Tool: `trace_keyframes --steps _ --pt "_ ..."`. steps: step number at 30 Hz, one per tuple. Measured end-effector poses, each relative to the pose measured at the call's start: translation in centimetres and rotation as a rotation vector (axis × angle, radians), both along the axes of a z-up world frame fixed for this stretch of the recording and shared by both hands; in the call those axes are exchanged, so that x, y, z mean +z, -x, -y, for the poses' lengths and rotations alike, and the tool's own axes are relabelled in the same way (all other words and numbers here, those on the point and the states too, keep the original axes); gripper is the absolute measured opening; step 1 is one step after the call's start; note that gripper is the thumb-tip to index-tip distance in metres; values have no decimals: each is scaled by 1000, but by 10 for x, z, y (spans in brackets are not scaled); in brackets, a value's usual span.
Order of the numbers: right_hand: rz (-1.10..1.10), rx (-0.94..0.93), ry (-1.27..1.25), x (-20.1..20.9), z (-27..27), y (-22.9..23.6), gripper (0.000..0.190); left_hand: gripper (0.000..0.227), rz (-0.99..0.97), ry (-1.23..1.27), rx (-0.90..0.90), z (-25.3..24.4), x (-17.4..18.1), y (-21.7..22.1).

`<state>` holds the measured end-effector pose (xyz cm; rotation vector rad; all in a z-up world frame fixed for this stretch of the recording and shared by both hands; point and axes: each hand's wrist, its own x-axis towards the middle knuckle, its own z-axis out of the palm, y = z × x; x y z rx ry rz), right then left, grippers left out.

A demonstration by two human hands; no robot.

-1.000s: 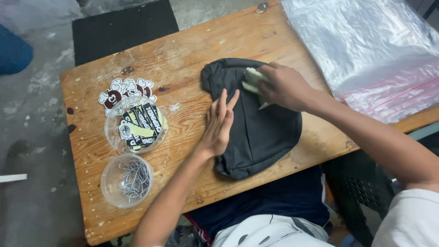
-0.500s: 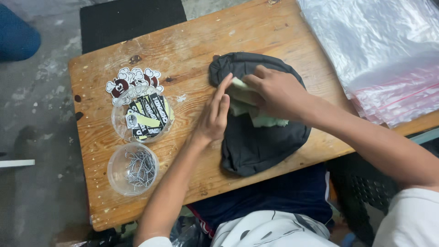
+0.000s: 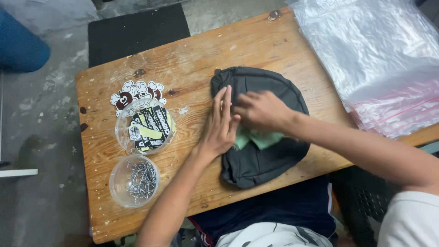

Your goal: The person attaches a small metal chain to a black bag, then wipes a clear plastic bag with a cloth. They place the bag into the plastic bag, seal it, and set it aside. The person then retrieves another black bag, wipes it with the cloth, and attaches a chain to it.

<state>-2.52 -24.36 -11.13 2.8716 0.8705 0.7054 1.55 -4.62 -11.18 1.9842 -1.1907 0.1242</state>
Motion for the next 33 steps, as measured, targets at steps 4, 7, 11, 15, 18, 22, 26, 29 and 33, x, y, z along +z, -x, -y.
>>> trace_keyframes --steps 4,7,11,15,18,22,26,29,33 --pt "258 -191 117 -2 30 -63 12 76 278 -88 17 3 8 9" --pt "322 -318 132 21 33 -57 17 72 362 -105 -35 5 1 6" --pt "214 -91 209 25 56 -19 16 62 372 -158 -214 7 -9 3" --pt "-103 -437 180 19 85 38 25 58 269 -234 -230 9 -8 7" --pt "-190 -571 147 8 81 85 29 56 258 -252 -229 9 -5 7" --pt "-360 -626 131 26 36 155 48 54 244 -250 -222 11 0 11" --pt "-712 -377 -295 56 23 191 38 45 247 -232 -201 17 10 16" --pt "-862 -377 -572 103 46 188 34 37 273 -276 -169 27 19 16" --pt "-644 -593 -566 128 86 167 40 26 367 -358 -104 68 25 9"
